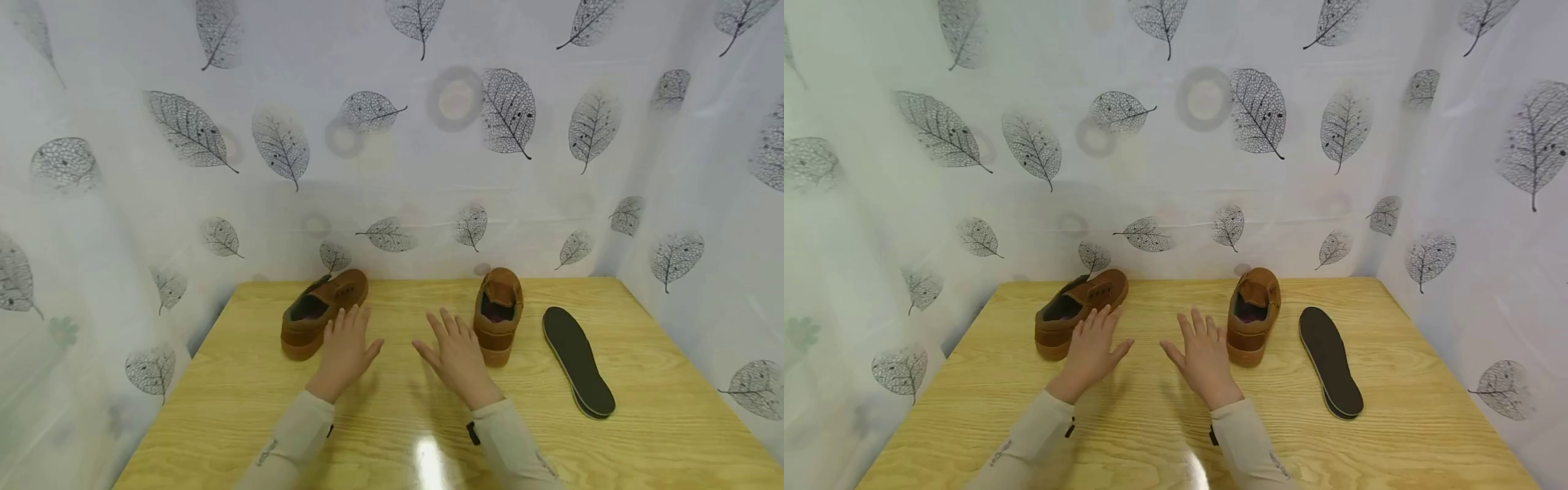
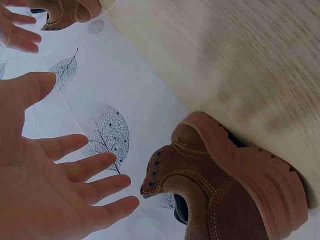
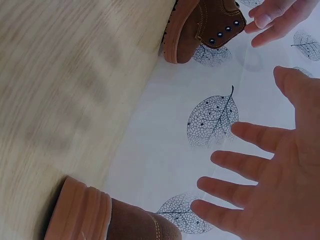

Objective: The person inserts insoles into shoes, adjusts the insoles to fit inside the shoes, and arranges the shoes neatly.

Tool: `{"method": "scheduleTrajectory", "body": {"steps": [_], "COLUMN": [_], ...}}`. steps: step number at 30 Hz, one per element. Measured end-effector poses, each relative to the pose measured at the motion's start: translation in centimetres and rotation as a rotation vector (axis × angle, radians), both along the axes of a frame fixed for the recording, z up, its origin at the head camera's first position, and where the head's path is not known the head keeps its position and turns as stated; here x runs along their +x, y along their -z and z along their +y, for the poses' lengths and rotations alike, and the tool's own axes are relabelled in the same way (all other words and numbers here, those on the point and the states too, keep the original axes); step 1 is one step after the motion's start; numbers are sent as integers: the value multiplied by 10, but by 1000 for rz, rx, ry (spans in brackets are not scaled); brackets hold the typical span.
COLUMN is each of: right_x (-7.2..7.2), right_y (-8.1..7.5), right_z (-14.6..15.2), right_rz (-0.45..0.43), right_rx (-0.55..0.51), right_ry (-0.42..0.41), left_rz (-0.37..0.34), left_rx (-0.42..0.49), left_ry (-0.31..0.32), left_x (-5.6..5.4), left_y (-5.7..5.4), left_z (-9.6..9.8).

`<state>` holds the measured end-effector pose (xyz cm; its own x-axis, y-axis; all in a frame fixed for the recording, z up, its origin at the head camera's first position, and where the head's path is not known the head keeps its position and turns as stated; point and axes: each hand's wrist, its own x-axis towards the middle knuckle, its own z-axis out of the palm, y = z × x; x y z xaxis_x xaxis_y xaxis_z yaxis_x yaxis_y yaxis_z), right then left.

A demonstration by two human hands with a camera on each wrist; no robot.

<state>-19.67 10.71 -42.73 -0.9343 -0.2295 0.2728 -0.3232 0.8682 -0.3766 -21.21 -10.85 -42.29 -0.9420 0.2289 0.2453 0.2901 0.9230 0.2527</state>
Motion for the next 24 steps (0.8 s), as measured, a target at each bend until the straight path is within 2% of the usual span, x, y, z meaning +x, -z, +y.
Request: {"method": "scheduleTrajectory", "body": {"steps": [9,16,20,24], "right_x": [3,5,7,8], "right_y": [5,6,6,7], "right_z": [4,6,7,7], "right_rz": [-13,-8,-10,-10], "right_rx": [-27,-28,-36,-42], "right_ry": [-13,-1,2,2], "left_rz": [33,53,18,-43], "left_rx": [53,226,249,285], "left_ry": [-58,-178,-262,-296], "left_x": [-6,-17,-21,-23], "left_y": [-4,-7,-5,-3], "left_z": [-22,-48,-64,-77]}}
